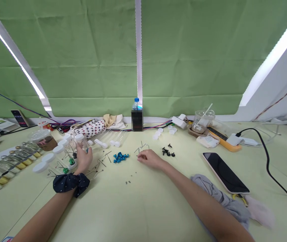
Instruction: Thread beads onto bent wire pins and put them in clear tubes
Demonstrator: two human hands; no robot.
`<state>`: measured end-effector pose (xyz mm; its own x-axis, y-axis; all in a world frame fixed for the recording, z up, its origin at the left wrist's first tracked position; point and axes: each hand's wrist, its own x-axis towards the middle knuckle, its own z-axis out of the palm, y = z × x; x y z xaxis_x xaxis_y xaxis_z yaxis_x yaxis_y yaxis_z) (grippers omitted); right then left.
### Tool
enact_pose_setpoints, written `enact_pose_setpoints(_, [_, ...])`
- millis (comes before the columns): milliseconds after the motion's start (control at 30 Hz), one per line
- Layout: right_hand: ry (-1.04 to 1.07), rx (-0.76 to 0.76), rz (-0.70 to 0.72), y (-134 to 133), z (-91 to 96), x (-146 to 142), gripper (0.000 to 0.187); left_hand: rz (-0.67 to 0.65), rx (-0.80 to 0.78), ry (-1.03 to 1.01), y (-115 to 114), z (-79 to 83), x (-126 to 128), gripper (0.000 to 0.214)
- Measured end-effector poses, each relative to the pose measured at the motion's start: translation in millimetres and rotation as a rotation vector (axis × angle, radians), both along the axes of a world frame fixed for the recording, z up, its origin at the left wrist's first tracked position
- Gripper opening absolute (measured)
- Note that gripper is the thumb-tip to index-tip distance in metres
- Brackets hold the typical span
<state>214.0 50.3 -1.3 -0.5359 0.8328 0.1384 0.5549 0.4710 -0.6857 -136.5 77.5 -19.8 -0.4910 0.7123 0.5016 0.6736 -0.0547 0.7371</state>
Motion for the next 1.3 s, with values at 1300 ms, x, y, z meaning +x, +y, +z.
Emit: enact_pose_setpoints(1300, [0.003, 0.017, 0.02, 3, -6.7, 2, 0.019, -0.228, -0.136, 0.392, -9, -4.6, 19, 0.046])
